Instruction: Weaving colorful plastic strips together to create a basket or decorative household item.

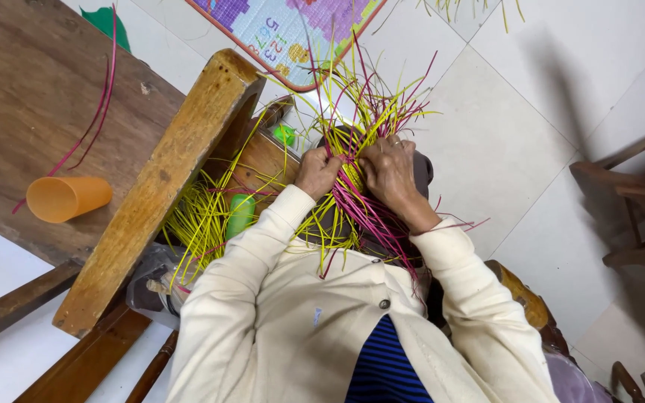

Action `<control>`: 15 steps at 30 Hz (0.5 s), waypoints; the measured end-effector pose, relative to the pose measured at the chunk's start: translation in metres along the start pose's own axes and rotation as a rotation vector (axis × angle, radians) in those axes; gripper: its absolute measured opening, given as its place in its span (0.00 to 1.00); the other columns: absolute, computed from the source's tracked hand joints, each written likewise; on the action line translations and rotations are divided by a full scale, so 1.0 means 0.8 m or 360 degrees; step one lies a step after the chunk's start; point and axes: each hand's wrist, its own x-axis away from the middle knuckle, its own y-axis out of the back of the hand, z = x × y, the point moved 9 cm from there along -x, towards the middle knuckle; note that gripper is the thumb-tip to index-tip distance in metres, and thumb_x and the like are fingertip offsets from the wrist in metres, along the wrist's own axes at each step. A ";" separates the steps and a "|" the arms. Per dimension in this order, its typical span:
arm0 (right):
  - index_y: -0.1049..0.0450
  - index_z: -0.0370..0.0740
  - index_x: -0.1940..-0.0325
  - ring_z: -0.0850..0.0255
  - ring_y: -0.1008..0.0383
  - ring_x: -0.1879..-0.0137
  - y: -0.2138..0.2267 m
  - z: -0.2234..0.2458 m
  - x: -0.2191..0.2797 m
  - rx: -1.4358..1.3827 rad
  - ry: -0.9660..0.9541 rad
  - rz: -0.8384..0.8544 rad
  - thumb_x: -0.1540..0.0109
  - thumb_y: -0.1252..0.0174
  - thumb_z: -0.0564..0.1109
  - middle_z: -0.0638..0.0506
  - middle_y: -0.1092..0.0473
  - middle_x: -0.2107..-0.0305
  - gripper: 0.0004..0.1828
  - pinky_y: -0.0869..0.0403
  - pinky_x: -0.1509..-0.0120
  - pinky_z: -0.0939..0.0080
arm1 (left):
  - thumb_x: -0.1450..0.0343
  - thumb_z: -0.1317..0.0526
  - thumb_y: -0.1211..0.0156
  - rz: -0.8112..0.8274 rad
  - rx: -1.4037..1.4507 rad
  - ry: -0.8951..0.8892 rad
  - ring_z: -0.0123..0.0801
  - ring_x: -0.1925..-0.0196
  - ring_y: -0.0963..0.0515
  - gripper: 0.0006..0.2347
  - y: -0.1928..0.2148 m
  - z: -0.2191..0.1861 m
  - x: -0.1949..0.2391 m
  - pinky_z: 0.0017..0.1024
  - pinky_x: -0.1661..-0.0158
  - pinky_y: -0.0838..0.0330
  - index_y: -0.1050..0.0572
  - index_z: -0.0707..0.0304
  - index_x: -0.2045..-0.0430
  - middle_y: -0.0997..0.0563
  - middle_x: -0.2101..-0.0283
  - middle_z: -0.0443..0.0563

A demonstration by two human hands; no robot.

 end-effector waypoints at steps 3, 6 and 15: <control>0.28 0.48 0.73 0.54 0.35 0.62 0.008 0.026 0.006 0.0088 0.0097 -0.0096 0.43 0.41 0.44 0.54 0.36 0.76 0.04 0.40 0.54 0.52 | 0.35 0.59 0.45 0.0005 0.0120 0.0002 0.32 0.76 0.27 0.09 0.002 0.001 -0.005 0.33 0.70 0.31 0.22 0.60 0.83 0.24 0.83 0.52; 0.29 0.48 0.75 0.53 0.33 0.66 -0.012 0.048 0.020 -0.0044 0.0208 -0.0044 0.48 0.38 0.46 0.54 0.36 0.79 0.06 0.37 0.59 0.52 | 0.35 0.56 0.44 0.0007 0.0076 0.0052 0.34 0.77 0.26 0.09 -0.002 0.011 -0.012 0.32 0.70 0.31 0.22 0.59 0.84 0.25 0.84 0.49; 0.28 0.40 0.72 0.46 0.29 0.65 -0.045 0.047 0.026 -0.0429 -0.0026 0.0141 0.47 0.39 0.38 0.46 0.31 0.78 0.04 0.34 0.61 0.49 | 0.37 0.57 0.45 0.0008 -0.0237 0.0125 0.43 0.74 0.21 0.09 0.031 -0.077 0.028 0.37 0.71 0.30 0.22 0.63 0.81 0.23 0.83 0.55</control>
